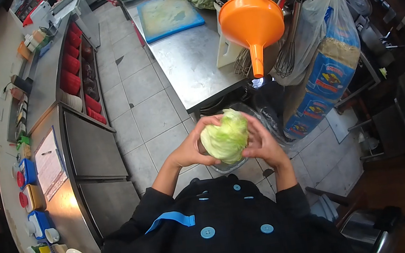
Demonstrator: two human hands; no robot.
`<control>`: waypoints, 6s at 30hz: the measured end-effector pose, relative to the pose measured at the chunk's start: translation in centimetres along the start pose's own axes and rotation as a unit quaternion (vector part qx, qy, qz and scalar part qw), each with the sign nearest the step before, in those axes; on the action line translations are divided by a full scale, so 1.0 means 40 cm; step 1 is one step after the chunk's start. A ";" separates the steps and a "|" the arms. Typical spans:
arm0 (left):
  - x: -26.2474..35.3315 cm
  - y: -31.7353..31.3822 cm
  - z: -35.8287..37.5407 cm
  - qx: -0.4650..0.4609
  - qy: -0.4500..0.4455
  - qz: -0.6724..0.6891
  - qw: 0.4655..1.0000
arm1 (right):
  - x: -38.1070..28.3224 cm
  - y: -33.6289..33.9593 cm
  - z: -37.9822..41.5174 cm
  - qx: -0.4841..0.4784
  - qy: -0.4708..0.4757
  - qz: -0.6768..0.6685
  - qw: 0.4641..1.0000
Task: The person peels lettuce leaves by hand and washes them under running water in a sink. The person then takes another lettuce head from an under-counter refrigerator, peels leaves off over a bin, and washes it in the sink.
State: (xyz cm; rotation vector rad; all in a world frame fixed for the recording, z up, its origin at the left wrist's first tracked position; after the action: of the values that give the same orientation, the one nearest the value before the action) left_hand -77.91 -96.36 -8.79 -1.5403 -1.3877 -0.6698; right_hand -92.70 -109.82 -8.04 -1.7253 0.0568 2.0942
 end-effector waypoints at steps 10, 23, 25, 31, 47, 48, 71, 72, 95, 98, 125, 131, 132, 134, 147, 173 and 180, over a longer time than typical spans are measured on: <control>0.071 -0.090 -0.052 0.049 0.027 -0.326 0.944 | 0.023 -0.013 -0.013 0.100 0.236 0.049 0.965; 0.085 -0.064 -0.029 0.141 0.006 -0.282 0.949 | 0.035 0.021 0.006 0.146 0.198 -0.028 0.969; 0.078 -0.052 -0.025 0.145 0.010 -0.311 0.939 | 0.039 0.027 0.007 0.126 0.199 -0.018 0.972; 0.056 -0.049 -0.024 0.220 0.055 -0.209 0.951 | 0.052 0.032 0.012 0.104 0.172 -0.035 0.979; 0.017 0.044 -0.088 0.188 0.116 -0.119 0.968 | 0.073 0.016 0.036 0.041 0.078 -0.034 0.995; 0.017 0.034 -0.089 0.116 0.104 -0.234 0.960 | 0.076 0.019 0.032 0.054 0.085 -0.025 0.995; -0.090 0.021 -0.071 0.143 0.096 -0.200 0.964 | 0.103 0.100 0.056 0.195 0.137 -0.099 0.966; -0.099 0.006 -0.069 0.131 0.134 -0.194 0.963 | 0.105 0.095 0.050 0.195 0.137 -0.099 0.966; -0.041 0.102 -0.081 0.117 0.179 -0.257 0.942 | 0.171 0.151 0.069 0.072 0.078 -0.457 0.883; -0.072 0.109 -0.070 0.128 0.205 -0.150 0.959 | 0.176 0.170 0.066 0.041 0.095 -0.478 0.872; -0.083 0.013 -0.086 0.000 0.217 0.018 0.976 | 0.181 0.097 0.042 -0.103 0.083 -0.508 0.851; -0.098 0.054 -0.075 0.035 0.254 -0.088 0.962 | 0.190 0.123 0.035 -0.100 0.112 -0.543 0.826; -0.117 0.063 -0.070 0.036 0.254 -0.088 0.962 | 0.189 0.128 0.038 -0.100 0.112 -0.543 0.826; -0.177 0.086 -0.056 0.014 0.275 -0.127 0.953 | 0.184 0.134 0.043 -0.118 0.117 -0.565 0.809; -0.167 -0.027 -0.150 0.055 0.271 -0.026 0.961 | 0.198 0.147 0.017 0.066 0.122 -0.412 0.900; -0.138 -0.030 -0.123 0.104 0.002 -0.366 0.925 | 0.203 0.106 -0.020 0.183 -0.024 -0.469 0.864; -0.184 -0.033 -0.122 0.095 0.119 -0.265 0.952 | 0.168 0.095 -0.004 0.292 0.068 -0.326 0.897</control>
State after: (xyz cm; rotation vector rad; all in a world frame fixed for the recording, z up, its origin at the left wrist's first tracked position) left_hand -79.85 -104.15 -12.73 -0.8988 -1.6341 -0.9755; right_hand -94.80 -111.32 -15.32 -1.2737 0.1158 1.2862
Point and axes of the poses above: each hand's wrist, its own z-axis away from the middle knuckle, its own y-axis out of the back of the hand, x = y × z, the point moved 3 cm from there along -z, towards the middle knuckle, and after that the axes turned 12 degrees about -y, right-handed, at the moved point
